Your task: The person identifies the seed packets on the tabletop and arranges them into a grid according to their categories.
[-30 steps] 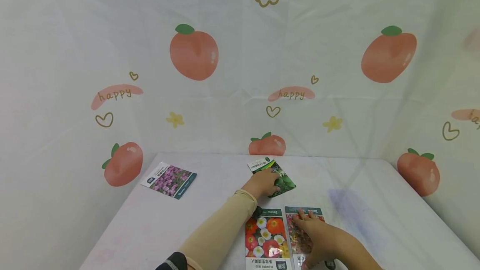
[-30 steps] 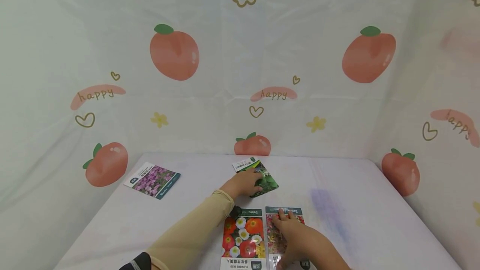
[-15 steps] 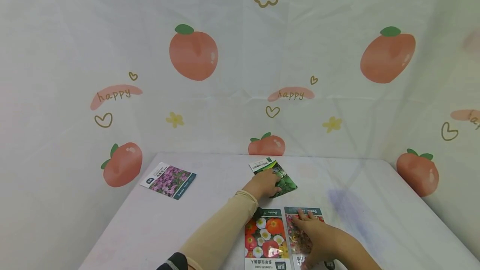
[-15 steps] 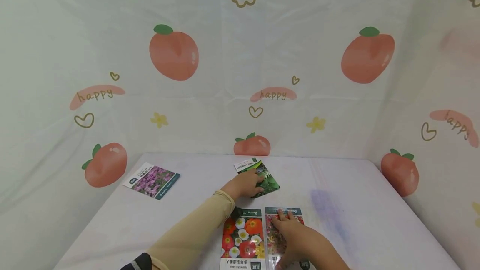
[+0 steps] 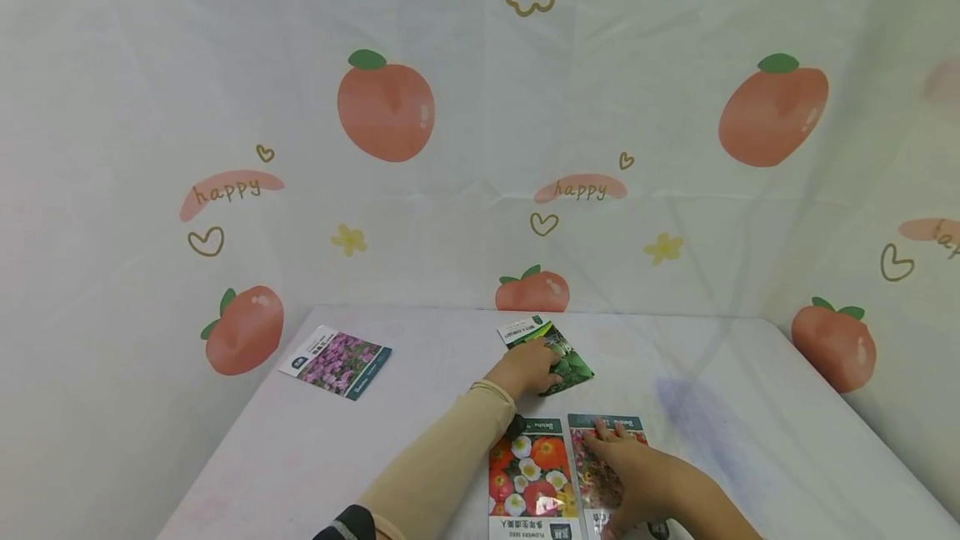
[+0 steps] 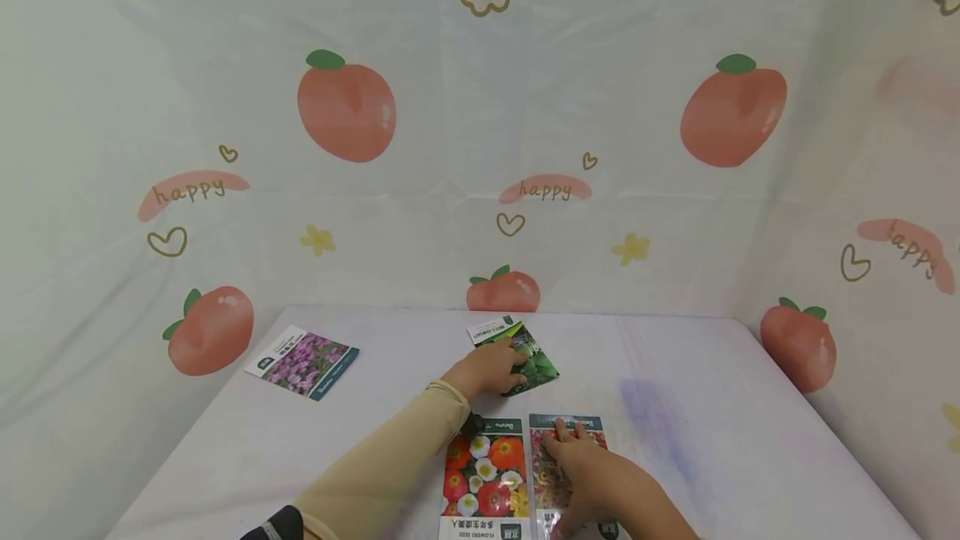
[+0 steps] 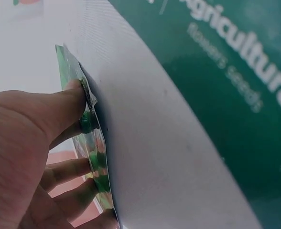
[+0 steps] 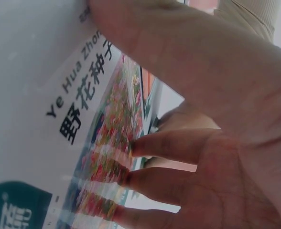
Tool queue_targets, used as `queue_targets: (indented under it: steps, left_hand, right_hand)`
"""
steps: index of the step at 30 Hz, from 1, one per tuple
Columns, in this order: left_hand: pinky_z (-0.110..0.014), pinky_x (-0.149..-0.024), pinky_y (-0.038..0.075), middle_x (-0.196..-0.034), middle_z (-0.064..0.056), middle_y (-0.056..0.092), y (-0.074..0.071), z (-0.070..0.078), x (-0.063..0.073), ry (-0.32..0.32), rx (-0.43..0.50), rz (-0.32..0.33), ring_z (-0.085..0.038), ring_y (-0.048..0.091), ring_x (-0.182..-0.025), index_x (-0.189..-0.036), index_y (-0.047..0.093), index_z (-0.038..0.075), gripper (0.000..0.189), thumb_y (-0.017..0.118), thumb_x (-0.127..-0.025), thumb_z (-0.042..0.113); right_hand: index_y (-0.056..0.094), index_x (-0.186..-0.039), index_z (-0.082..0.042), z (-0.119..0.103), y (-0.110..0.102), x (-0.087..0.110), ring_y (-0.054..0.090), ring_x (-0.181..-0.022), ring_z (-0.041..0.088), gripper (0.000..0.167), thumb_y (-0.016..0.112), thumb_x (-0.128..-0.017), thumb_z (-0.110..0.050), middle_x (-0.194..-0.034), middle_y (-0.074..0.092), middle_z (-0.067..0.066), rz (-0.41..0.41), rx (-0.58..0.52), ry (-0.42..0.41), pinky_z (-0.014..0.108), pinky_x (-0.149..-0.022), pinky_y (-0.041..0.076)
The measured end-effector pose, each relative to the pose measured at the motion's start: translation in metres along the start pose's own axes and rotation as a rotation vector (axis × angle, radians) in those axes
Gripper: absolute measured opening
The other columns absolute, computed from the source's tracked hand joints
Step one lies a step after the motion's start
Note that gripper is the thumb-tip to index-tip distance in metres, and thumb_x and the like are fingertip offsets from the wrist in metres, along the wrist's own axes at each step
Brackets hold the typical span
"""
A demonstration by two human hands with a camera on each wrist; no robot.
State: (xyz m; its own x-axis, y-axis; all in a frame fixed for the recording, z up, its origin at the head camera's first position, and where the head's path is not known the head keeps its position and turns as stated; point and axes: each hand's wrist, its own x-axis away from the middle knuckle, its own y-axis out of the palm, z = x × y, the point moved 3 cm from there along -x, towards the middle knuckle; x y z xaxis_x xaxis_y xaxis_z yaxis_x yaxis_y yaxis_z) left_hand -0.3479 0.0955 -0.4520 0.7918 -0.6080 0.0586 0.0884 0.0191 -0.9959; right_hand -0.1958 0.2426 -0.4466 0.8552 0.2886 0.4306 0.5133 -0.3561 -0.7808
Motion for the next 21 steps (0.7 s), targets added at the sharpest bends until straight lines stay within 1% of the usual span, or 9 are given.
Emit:
queue_targets:
  steps: [7,14,21]
  left_hand:
    - [-0.034,-0.123,0.042,-0.16,-0.006,0.054,-0.0008,0.0001,0.0014,-0.001,-0.001,0.0,-0.02,0.046,-0.153,-0.152,0.061,0.023,0.05,0.064,-0.106,0.041]
    - [-0.035,-0.122,0.044,-0.16,-0.008,0.054,-0.0011,0.0026,0.0012,0.003,0.007,-0.006,-0.021,0.048,-0.152,-0.152,0.06,0.023,0.05,0.063,-0.106,0.041]
    - [-0.035,-0.123,0.042,-0.159,-0.006,0.055,-0.0032,0.0072,0.0002,0.017,0.008,0.002,-0.022,0.046,-0.153,-0.152,0.06,0.022,0.049,0.063,-0.107,0.04]
  right_hand:
    - [0.046,-0.161,-0.011,-0.0006,0.0005,0.0002,0.019,-0.159,0.056,0.112,0.102,-0.067,-0.032,-0.172,0.032,0.022,0.005,0.006,-0.007,0.079,-0.116,0.032]
    - [0.045,-0.161,-0.009,-0.0017,0.0006,0.0003,0.017,-0.159,0.057,0.11,0.102,-0.069,-0.028,-0.173,0.03,0.023,0.0,-0.004,-0.014,0.079,-0.116,0.03]
    - [0.045,-0.161,-0.01,-0.0025,-0.0003,-0.0001,0.018,-0.159,0.056,0.111,0.102,-0.068,-0.031,-0.172,0.031,0.022,-0.002,0.007,-0.009,0.078,-0.117,0.03]
